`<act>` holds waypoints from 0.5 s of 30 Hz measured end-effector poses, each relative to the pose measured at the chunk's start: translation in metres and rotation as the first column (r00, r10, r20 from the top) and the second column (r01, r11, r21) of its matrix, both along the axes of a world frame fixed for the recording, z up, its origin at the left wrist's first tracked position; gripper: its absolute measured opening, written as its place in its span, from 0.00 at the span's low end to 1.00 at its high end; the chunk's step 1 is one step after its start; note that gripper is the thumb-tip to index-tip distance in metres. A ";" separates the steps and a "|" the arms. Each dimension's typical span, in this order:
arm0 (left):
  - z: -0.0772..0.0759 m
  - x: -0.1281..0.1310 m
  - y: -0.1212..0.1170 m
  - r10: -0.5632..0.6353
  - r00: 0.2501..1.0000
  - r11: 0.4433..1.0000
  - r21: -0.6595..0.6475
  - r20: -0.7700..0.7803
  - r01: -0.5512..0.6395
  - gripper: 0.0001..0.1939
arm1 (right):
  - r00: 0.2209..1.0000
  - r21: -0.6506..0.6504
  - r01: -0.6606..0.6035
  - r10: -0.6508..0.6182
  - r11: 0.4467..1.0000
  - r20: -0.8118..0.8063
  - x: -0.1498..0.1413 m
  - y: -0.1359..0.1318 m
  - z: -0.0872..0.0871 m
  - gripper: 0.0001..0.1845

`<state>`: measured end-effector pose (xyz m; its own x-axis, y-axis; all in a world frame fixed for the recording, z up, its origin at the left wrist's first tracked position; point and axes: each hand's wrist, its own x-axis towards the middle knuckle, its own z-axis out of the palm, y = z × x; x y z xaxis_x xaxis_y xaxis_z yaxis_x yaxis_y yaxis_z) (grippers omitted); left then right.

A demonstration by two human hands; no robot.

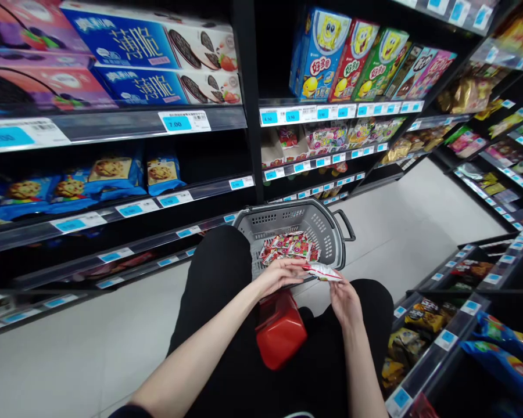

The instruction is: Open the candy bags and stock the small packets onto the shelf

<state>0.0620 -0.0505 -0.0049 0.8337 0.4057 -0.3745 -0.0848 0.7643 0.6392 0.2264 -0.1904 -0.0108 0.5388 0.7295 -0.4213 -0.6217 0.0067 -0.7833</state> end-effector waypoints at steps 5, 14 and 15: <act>-0.008 0.006 -0.003 0.038 0.942 0.973 0.229 -0.334 0.041 0.13 | 0.998 -0.183 0.047 -0.037 0.982 0.058 -0.007 0.005 -0.007 0.11; -0.020 0.003 0.003 0.272 0.752 0.755 0.618 -0.600 0.220 0.17 | 0.944 -0.373 0.069 0.060 0.925 0.324 -0.011 0.011 -0.015 0.14; -0.022 0.003 0.003 0.275 0.753 0.769 0.607 -0.598 0.200 0.17 | 0.955 -0.374 0.060 0.056 0.925 0.290 -0.012 0.011 -0.014 0.14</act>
